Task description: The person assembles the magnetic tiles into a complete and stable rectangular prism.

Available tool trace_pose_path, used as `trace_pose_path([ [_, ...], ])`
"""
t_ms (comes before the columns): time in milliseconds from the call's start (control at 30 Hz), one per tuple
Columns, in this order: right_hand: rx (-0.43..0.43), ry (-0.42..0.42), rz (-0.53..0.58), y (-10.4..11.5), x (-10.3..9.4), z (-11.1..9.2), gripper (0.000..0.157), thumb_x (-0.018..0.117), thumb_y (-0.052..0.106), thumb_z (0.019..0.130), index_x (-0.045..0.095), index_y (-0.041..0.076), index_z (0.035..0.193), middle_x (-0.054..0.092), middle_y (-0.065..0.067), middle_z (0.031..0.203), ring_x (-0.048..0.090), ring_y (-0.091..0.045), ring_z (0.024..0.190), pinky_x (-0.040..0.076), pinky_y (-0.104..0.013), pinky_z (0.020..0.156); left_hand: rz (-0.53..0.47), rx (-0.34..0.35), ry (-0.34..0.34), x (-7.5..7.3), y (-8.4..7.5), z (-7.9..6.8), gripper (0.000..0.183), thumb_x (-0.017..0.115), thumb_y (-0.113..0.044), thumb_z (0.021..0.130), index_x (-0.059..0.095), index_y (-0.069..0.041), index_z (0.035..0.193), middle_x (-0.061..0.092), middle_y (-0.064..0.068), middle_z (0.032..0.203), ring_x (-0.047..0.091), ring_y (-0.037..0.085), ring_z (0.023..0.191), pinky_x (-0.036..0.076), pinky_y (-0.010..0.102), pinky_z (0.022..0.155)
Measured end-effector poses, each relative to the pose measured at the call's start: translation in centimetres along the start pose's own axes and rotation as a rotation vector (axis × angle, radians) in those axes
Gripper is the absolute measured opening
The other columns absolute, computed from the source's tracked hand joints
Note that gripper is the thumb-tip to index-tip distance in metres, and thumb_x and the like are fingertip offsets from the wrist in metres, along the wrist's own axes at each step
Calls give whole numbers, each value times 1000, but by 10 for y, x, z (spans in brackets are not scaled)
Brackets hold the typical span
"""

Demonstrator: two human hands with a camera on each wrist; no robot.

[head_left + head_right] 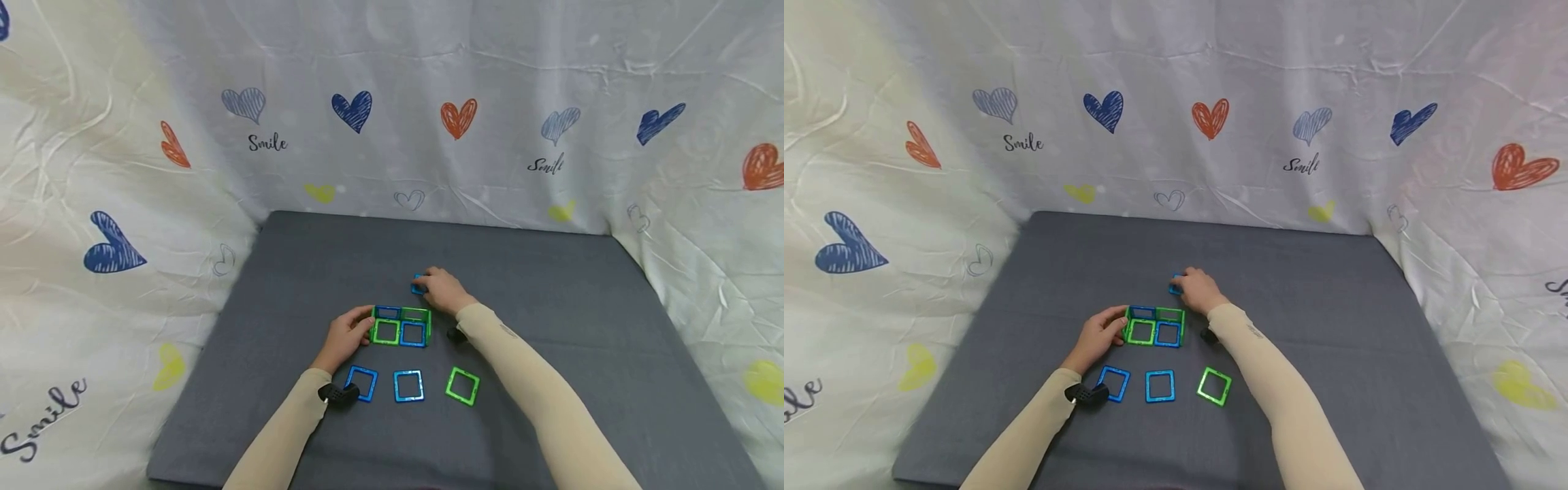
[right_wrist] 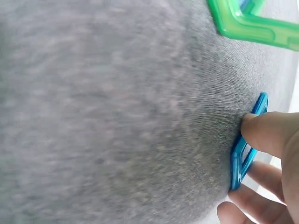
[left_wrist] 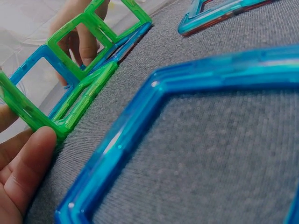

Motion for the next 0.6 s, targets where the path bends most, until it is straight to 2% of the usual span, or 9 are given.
trace_pose_path([
  [133,-20,-28,-24,-3,0,-11,39,63,11,100,64,14,139,57,-22,141,57,-40,125,50,-52,103,10,3,12,1,-1,1,40,63,-23,102,63,-12,140,69,15,129,65,10,71,58,25,65],
  [233,-42,-46,-29,-4,0,-21,38,64,12,100,65,12,138,58,-23,140,58,-41,122,51,-52,101,58,9,27,2,-1,1,46,69,-24,97,61,-15,142,68,12,127,63,10,69,55,24,65],
  [400,-68,-53,-19,-3,0,-38,36,66,11,99,67,11,135,60,-24,137,59,-41,119,52,-53,98,130,46,47,3,-1,-1,62,79,-21,87,58,-16,145,68,11,107,58,10,71,47,23,65],
  [600,-101,-78,-24,-3,-1,-51,36,66,11,98,68,10,134,62,-23,134,60,-40,119,52,-53,99,138,77,68,1,-4,-1,71,83,-16,81,56,-14,146,67,10,95,57,9,72,48,23,66],
])
Point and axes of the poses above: each hand's wrist, its own z-axis towards the middle knuckle, its own x-axis out of the palm, y = z × x, the point moved 7 cm from there along z, towards the middle knuckle
